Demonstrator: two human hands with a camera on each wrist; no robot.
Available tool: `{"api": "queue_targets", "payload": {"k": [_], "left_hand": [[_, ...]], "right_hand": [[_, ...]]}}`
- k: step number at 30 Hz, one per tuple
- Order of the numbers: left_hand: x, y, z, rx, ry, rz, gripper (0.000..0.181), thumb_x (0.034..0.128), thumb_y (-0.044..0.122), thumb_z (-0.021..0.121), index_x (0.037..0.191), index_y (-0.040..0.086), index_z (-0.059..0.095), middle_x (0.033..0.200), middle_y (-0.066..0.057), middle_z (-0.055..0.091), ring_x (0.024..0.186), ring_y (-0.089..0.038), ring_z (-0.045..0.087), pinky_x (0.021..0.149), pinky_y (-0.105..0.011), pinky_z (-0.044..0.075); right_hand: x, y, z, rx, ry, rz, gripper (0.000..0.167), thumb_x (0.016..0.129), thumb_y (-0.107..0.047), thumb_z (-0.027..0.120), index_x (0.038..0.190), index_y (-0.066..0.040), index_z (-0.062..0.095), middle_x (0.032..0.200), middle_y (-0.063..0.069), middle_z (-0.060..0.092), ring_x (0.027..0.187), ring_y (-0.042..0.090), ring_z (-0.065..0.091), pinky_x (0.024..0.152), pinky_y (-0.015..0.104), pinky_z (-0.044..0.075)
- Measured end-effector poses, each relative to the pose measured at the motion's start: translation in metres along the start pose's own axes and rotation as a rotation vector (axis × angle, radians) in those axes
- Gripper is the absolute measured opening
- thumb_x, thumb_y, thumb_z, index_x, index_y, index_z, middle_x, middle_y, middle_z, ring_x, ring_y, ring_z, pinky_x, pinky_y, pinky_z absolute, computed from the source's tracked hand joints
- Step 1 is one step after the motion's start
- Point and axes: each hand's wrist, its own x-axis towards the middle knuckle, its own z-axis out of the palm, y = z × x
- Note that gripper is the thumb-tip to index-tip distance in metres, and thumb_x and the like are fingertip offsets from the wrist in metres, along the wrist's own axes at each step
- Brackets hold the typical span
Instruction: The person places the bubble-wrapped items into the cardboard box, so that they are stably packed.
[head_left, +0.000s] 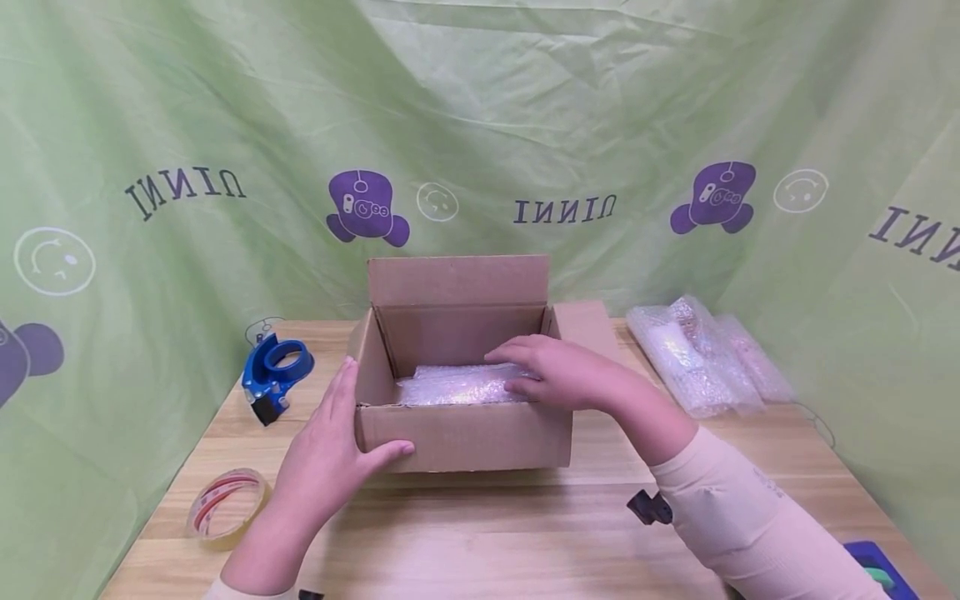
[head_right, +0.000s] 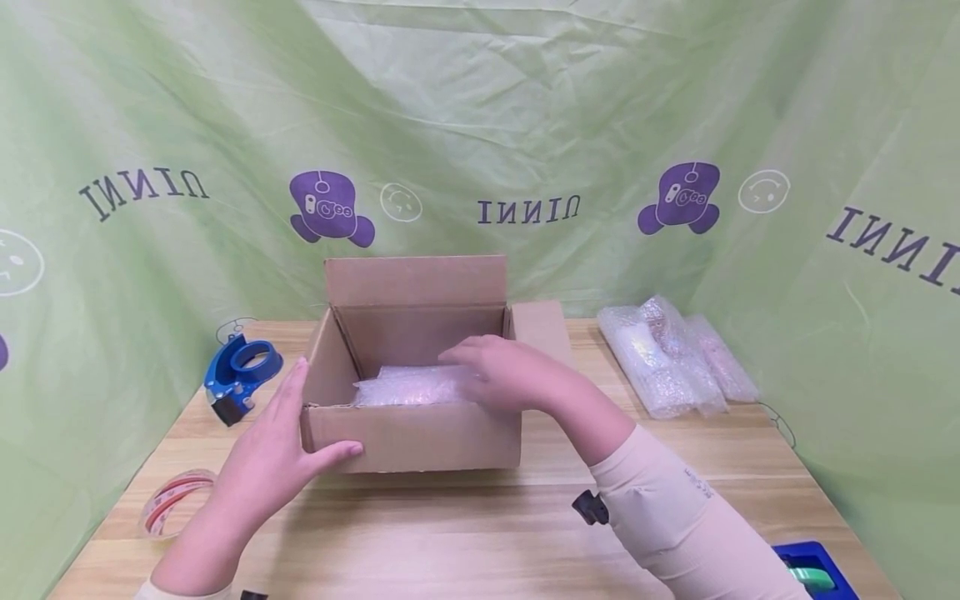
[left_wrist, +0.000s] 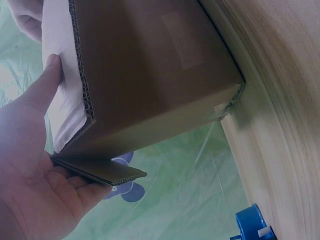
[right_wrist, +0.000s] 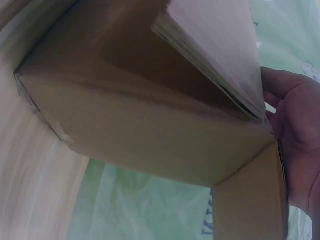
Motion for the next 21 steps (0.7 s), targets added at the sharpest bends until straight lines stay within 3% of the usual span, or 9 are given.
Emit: {"api": "queue_targets", "payload": {"k": [6,9,16,21], "left_hand": [[0.001,0.0,-0.001,-0.003,-0.002,-0.001,0.127,0.07,0.073,0.071,0.159,0.011,0.006,0.164,-0.014,0.016,0.142,-0.043,0.033,0.106,-0.063,0.038],[0.001,0.001,-0.001,-0.002,-0.008,-0.008,0.127,0.0703,0.072,0.072,0.159,0.011,0.005,0.164,-0.014,0.016,0.142,-0.043,0.033,0.106,-0.063,0.038],[0.001,0.001,-0.001,-0.002,-0.013,-0.009,0.127,0.07,0.071,0.073,0.159,0.011,0.005,0.164,-0.013,0.015,0.142,-0.043,0.033,0.106,-0.063,0.038],[0.001,0.001,0.0,-0.005,-0.006,-0.005,0.127,0.0696,0.072,0.073,0.159,0.011,0.006,0.163,-0.015,0.018,0.142,-0.043,0.032,0.106,-0.063,0.038]], "right_hand": [[-0.007,0.011,-0.019,0.092,0.131,0.011,0.045,0.098,-0.024,0.061,0.14,-0.012,0.053,0.14,0.007,0.056,0.133,0.024,0.05,0.112,0.044,0.04],[-0.014,0.019,-0.031,0.13,0.226,0.057,0.051,0.098,-0.027,0.061,0.144,-0.013,0.048,0.145,0.008,0.051,0.135,0.027,0.046,0.114,0.048,0.037],[-0.032,0.055,-0.062,0.177,0.449,0.285,0.061,0.099,-0.037,0.056,0.151,-0.014,0.035,0.15,0.015,0.042,0.129,0.04,0.047,0.106,0.058,0.041],[-0.049,0.089,-0.076,0.184,0.5,0.467,0.069,0.099,-0.047,0.052,0.154,-0.011,0.029,0.149,0.022,0.04,0.131,0.044,0.044,0.105,0.063,0.038]]}}
